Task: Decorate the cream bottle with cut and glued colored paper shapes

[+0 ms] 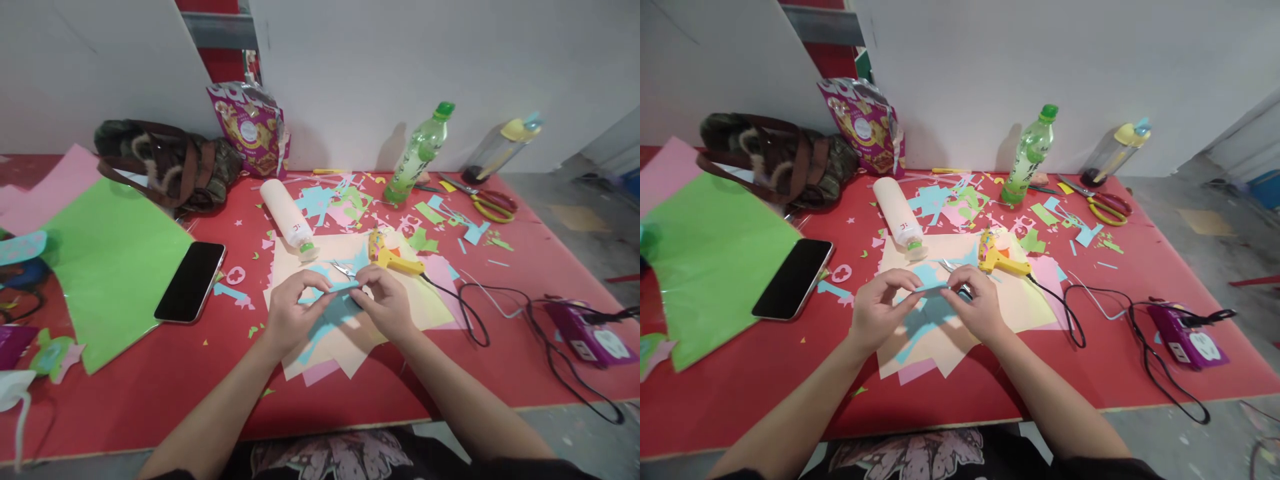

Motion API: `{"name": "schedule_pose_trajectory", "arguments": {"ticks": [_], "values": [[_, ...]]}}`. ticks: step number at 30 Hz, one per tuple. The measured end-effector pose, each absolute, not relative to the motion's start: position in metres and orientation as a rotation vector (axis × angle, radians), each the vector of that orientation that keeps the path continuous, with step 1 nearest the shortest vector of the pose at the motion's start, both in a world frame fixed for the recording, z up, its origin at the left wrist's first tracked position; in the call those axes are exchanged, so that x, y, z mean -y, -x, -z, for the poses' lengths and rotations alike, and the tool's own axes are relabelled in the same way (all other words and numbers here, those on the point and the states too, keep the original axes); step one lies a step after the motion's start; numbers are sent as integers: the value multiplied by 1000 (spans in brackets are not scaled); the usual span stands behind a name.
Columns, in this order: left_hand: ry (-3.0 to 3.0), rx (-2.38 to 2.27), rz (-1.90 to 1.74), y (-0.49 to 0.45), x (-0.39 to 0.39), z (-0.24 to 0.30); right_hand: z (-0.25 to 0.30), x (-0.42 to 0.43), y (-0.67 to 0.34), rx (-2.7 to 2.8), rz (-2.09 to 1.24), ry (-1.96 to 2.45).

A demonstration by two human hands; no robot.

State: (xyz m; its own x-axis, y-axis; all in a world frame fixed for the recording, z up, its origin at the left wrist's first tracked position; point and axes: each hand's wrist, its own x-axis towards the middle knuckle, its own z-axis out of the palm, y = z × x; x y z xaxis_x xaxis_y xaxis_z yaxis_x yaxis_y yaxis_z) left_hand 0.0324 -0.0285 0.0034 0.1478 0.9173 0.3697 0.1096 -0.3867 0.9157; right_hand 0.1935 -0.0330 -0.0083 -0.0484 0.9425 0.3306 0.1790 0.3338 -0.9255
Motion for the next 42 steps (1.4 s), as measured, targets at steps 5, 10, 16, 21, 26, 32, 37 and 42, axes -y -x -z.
{"name": "schedule_pose_trajectory", "arguments": {"ticks": [5, 10, 16, 21, 26, 32, 37, 42], "values": [[-1875, -919, -1404, -32, 28, -3, 7, 32, -194, 1522, -821, 1091], [-2094, -891, -1423, -32, 26, -4, 2, 31, -196, 1467, -959, 1069], [-2275, -877, -1414, -30, 26, -2, 5, 29, -195, 1272, -1106, 1056], [-2276, -936, -1491, -30, 24, -1, 11, 29, -198, 1222, -1098, 1025], [-1985, -1105, -1391, -29, 21, -1, 2, 30, -202, 1437, -603, 986], [-1261, -1025, -1025, -28, 17, 0, 7, 36, -200, 1919, -104, 858], [-1043, -974, -1041, -28, 17, -3, 21, 34, -199, 2100, -43, 824], [-1132, -1011, -1098, -26, 14, -2, 22, 29, -197, 2140, -121, 923]]}}
